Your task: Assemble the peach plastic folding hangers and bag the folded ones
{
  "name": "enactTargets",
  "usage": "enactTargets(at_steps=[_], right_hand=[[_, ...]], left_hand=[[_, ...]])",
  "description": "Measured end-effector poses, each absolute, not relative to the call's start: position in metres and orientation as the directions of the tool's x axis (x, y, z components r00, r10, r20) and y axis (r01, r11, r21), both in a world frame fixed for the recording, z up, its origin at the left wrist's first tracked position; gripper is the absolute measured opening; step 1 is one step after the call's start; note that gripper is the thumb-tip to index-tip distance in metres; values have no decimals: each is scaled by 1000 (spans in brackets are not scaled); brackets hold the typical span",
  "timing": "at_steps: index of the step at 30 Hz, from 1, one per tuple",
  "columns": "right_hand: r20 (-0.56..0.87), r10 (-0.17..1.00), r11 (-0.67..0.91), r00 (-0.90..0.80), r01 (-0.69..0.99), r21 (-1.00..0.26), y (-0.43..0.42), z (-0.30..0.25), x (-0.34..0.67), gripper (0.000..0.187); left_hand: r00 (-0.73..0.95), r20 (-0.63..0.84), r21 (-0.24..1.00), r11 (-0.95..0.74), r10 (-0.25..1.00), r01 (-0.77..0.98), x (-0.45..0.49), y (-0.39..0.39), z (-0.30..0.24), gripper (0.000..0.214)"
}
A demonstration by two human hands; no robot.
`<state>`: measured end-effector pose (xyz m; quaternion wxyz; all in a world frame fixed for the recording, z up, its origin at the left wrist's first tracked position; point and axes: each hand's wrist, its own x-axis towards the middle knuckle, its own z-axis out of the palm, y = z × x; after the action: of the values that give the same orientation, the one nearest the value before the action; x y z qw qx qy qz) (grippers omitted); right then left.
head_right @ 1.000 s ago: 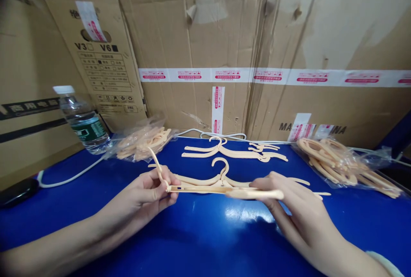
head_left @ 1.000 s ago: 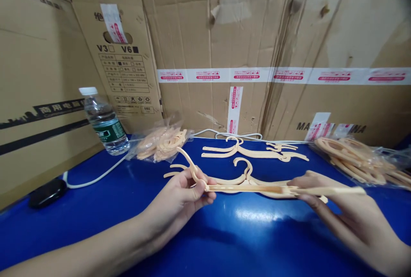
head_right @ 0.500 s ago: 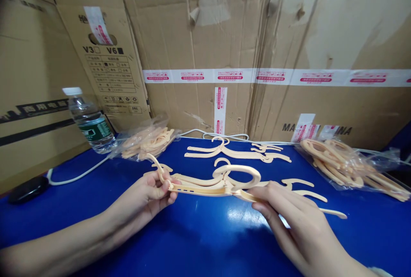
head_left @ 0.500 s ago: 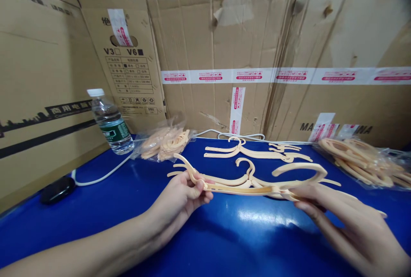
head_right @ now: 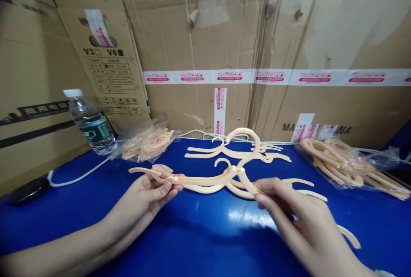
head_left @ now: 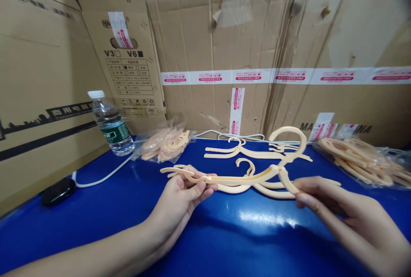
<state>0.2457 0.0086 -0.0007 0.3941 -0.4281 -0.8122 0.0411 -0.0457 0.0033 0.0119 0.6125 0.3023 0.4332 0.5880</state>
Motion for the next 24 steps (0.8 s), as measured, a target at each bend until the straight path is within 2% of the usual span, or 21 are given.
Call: enactTargets(at_steps=[3,5,7,9,11,13,17,24], right_hand=[[593,762,594,-261,647,-478,14,5,249,24],[593,765,593,-251,634,-496,17,9,249,26],[572,772,595,-276,629,-500,18,10,246,26],[527,785,596,-327,632,-496,16,8,241,24],[476,783,610,-400,643,-463,15,3,236,20],[440,757,645,-482,659,-388,14,-3,233,16],[390,711,695,-585,671,-260,16,-10,235,15],[418,705,688,-573,697,-204,25,-13,244,19]], left_hand=[[49,-183,914,188,982,-361,-42,-7,3,13],[287,-171,957,228,943,-178,-40,-18,-8,16],[569,13,999,-30,822,19,-38,-27,-21,13],[709,166,936,-335,686,105,-38,-32,-30,26],[742,284,806,-571,607,159,-39,-32,-32,34],[731,329,681,-687,598,256,-41,-29,-30,35],[671,289,575,-684,683,448,-46,-22,-26,42],[649,342,403,-730,680,552,-52,-16,-27,56]])
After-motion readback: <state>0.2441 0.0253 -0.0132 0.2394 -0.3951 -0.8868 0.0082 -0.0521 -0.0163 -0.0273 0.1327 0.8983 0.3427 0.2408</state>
